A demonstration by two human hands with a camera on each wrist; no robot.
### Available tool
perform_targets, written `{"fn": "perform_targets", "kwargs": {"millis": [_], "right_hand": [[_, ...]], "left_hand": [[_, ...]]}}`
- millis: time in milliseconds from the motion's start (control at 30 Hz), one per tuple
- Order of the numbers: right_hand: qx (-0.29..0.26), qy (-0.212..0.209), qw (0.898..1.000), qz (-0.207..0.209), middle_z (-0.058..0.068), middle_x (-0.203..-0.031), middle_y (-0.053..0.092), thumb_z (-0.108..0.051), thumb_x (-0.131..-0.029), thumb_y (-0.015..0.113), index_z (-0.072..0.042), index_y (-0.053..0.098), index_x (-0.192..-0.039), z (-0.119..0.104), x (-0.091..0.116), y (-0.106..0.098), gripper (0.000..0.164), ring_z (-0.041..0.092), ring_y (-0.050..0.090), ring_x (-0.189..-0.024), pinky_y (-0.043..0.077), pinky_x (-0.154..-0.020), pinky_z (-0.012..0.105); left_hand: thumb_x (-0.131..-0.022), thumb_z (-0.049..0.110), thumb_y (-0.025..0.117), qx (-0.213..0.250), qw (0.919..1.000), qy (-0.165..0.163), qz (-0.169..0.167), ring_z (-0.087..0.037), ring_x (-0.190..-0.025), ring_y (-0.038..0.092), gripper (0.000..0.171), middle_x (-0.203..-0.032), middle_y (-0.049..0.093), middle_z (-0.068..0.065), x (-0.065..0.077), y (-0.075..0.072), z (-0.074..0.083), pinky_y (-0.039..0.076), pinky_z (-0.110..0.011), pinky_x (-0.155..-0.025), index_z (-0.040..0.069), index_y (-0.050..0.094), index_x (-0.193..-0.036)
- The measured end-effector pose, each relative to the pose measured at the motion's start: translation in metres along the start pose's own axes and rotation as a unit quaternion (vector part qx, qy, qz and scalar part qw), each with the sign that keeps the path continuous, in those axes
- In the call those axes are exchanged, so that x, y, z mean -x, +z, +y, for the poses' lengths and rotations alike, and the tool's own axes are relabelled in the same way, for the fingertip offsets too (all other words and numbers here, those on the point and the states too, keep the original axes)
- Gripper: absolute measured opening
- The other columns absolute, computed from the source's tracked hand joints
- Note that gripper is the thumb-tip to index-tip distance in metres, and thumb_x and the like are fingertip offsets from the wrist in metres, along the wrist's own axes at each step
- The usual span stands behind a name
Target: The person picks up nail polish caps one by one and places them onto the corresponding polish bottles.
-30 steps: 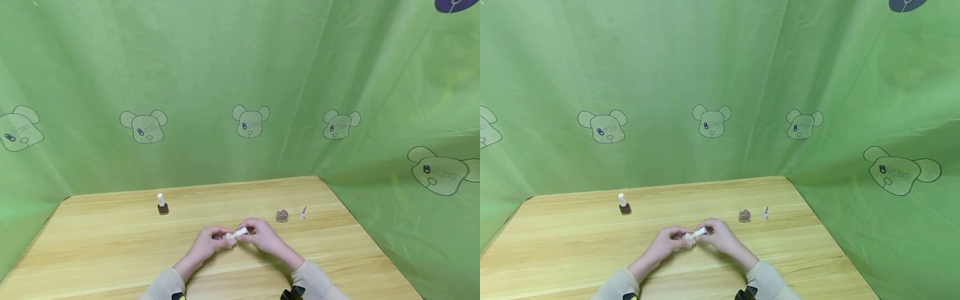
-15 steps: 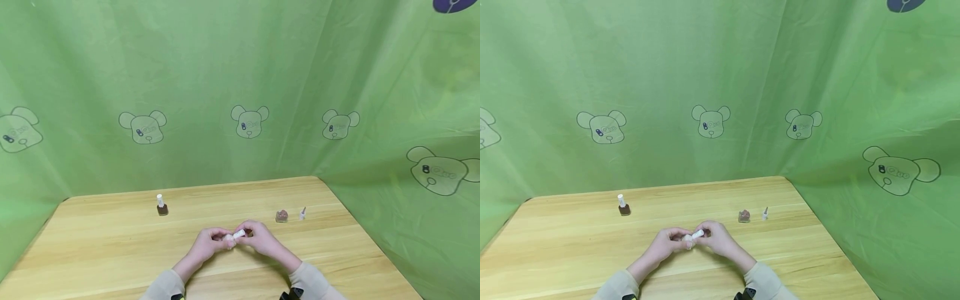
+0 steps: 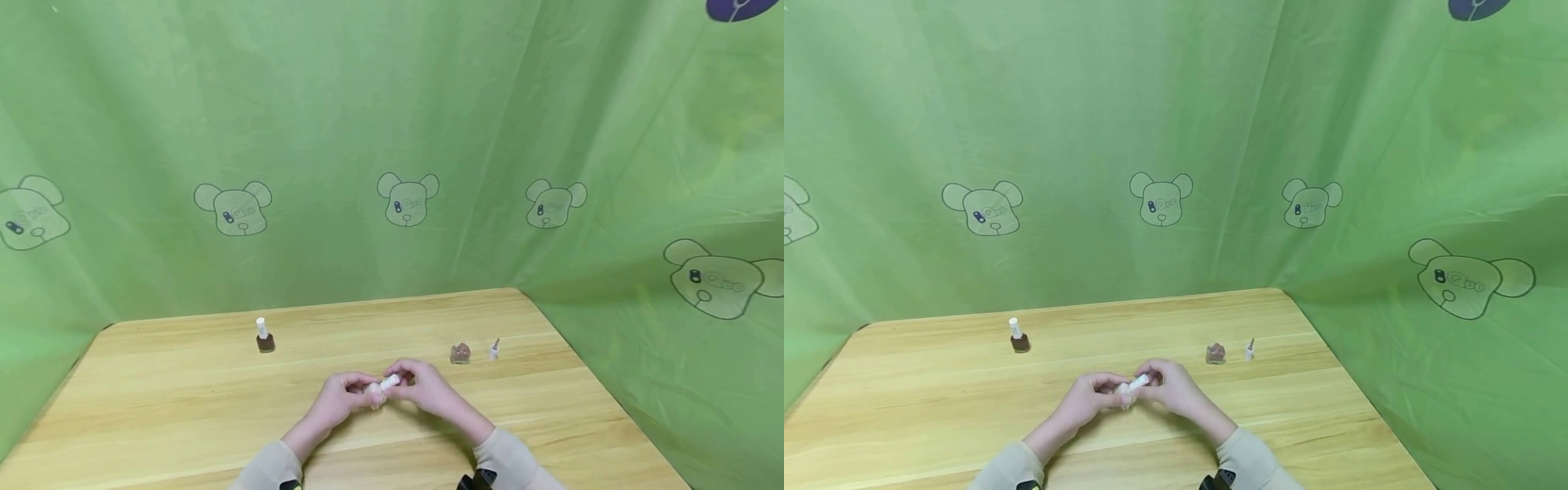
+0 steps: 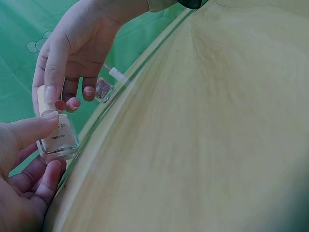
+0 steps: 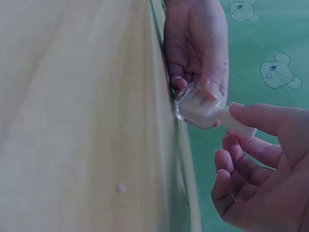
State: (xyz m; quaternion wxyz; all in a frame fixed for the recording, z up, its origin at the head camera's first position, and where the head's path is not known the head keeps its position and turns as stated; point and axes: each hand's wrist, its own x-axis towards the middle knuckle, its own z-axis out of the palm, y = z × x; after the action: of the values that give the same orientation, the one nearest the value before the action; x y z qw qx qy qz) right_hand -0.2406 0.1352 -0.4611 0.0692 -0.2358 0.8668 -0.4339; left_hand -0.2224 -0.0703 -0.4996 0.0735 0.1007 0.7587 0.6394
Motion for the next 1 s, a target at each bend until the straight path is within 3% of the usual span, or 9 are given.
{"fn": "perform_targets", "kwargs": {"millis": [300, 667, 1000], "right_hand": [[-0.024, 0.001, 1.0, -0.007, 0.003, -0.1, 0.069, -0.023, -0.085, 0.073, -0.012, 0.066, -0.118, 0.004, -0.002, -0.011, 0.035, 0.013, 0.059, -0.09, 0.051, -0.074, 0.022], [-0.01, 0.004, 1.0, 0.0, 0.001, -0.1, 0.073, -0.024, -0.087, 0.071, -0.01, 0.072, -0.107, 0.002, 0.0, -0.01, 0.024, 0.01, 0.06, -0.089, 0.048, -0.077, 0.023], [-0.005, 0.014, 0.999, 0.036, 0.0, -0.083, 0.071, -0.024, -0.084, 0.074, -0.012, 0.073, -0.091, 0.002, 0.001, -0.004, 0.015, 0.008, 0.059, -0.073, 0.05, -0.067, 0.019]], "left_hand": [[-0.077, 0.024, 0.082, 0.016, 0.9998, -0.01, 0.001, -0.011, -0.076, 0.059, 0.038, -0.091, 0.072, -0.006, -0.002, -0.001, -0.003, 0.051, -0.021, -0.065, 0.004, 0.072, -0.108], [-0.078, 0.021, 0.081, 0.017, 0.9998, -0.011, -0.004, -0.01, -0.076, 0.058, 0.036, -0.092, 0.072, -0.006, -0.001, -0.002, -0.002, 0.05, -0.02, -0.066, 0.004, 0.072, -0.108], [-0.079, 0.01, 0.079, -0.011, 0.9998, -0.011, 0.009, -0.011, -0.074, 0.055, 0.031, -0.088, 0.07, -0.011, 0.0, 0.002, 0.001, 0.048, -0.019, -0.064, -0.001, 0.071, -0.107]]}}
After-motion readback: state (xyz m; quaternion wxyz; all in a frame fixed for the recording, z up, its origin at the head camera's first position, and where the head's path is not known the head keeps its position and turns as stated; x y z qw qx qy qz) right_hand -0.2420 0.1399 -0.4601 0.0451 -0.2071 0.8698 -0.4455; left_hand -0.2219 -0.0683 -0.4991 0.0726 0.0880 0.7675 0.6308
